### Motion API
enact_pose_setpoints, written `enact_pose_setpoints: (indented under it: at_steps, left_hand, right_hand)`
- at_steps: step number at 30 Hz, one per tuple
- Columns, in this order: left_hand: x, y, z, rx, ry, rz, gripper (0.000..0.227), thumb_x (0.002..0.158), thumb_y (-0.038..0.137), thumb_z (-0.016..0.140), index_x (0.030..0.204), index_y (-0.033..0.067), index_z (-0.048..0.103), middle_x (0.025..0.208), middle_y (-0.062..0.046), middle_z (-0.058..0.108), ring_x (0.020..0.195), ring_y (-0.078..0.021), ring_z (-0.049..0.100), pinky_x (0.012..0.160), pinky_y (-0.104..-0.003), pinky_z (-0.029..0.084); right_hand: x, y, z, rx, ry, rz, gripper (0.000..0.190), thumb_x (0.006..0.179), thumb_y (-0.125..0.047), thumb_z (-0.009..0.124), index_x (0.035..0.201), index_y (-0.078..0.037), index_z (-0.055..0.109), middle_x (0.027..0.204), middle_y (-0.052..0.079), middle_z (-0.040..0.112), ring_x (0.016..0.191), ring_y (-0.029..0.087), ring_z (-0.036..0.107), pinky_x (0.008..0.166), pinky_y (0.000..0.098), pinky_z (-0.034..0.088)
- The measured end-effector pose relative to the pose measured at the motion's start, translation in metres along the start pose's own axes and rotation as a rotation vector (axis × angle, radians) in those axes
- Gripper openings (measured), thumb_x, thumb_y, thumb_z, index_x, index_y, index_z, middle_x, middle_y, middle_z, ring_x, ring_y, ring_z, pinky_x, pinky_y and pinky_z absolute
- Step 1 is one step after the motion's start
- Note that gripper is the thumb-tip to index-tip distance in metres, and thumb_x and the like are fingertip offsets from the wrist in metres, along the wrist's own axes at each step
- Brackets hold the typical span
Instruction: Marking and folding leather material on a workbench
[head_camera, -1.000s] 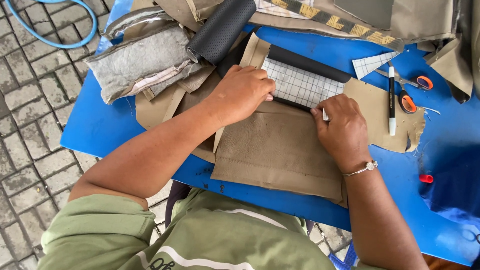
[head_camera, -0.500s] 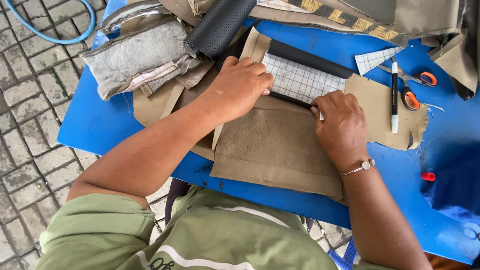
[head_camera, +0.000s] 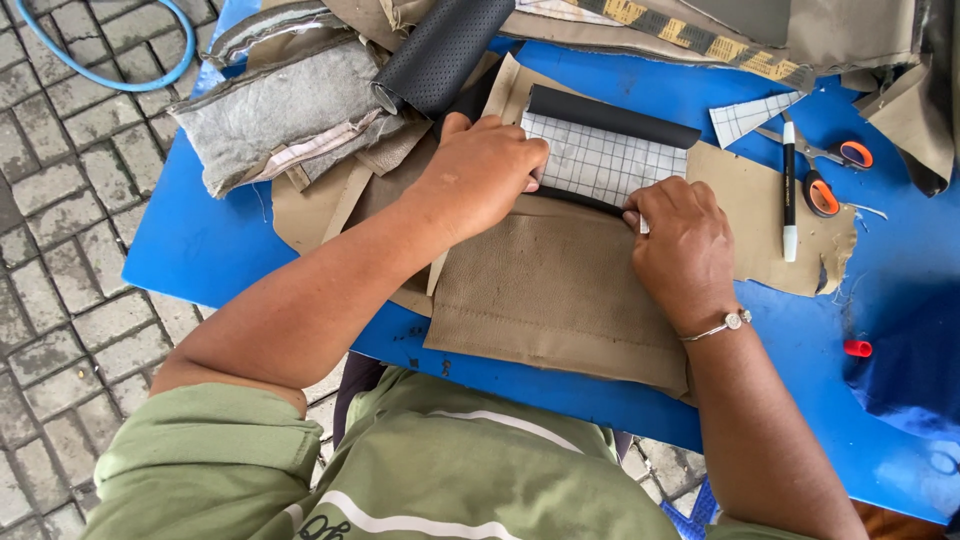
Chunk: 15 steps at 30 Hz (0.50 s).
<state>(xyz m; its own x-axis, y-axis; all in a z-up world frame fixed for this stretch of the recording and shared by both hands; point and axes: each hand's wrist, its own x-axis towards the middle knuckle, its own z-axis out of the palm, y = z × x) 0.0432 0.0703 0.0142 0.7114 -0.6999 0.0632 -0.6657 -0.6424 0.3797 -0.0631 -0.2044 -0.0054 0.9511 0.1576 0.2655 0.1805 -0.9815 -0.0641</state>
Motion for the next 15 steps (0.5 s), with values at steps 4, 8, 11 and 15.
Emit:
enact_pose_setpoints:
  at_steps: [4, 8, 11, 15]
  left_hand:
    - [0.0, 0.018, -0.01, 0.066, 0.026, 0.098, 0.011, 0.098, 0.022, 0.066, 0.108, 0.0218, 0.071, 0.095, -0.002, 0.068, 0.098, -0.0229, 0.062, 0.09, -0.048, 0.043]
    - [-0.004, 0.022, -0.001, 0.1, 0.006, 0.119, 0.01, 0.096, 0.012, 0.07, 0.105, 0.0147, 0.073, 0.096, -0.005, 0.071, 0.099, -0.0243, 0.065, 0.096, -0.048, 0.046]
    - [-0.002, 0.01, 0.018, 0.198, 0.104, 0.173, 0.009, 0.095, 0.018, 0.071, 0.104, 0.0157, 0.071, 0.095, -0.001, 0.066, 0.097, -0.0217, 0.063, 0.092, -0.044, 0.046]
    - [-0.002, 0.007, 0.017, 0.294, 0.229, 0.234, 0.008, 0.098, 0.024, 0.07, 0.096, 0.0173, 0.066, 0.089, 0.003, 0.058, 0.089, -0.0176, 0.058, 0.085, -0.039, 0.042]
  right_hand:
    - [-0.001, 0.002, 0.006, -0.012, 0.022, -0.013, 0.007, 0.094, -0.024, 0.079, 0.097, -0.022, 0.072, 0.093, -0.001, 0.06, 0.092, 0.026, 0.064, 0.076, 0.0429, 0.058]
    - [-0.001, 0.0, 0.003, -0.013, 0.026, -0.007, 0.009, 0.094, -0.025, 0.078, 0.097, -0.022, 0.07, 0.092, -0.001, 0.06, 0.093, 0.026, 0.064, 0.077, 0.0439, 0.058]
    - [0.0, -0.002, 0.002, -0.007, 0.022, 0.0, 0.008, 0.094, -0.025, 0.078, 0.097, -0.021, 0.071, 0.093, -0.001, 0.059, 0.093, 0.026, 0.064, 0.078, 0.0435, 0.058]
    - [-0.001, 0.002, 0.004, 0.014, 0.021, 0.003, 0.009, 0.094, -0.024, 0.078, 0.098, -0.021, 0.07, 0.092, 0.0, 0.058, 0.093, 0.027, 0.063, 0.077, 0.045, 0.058]
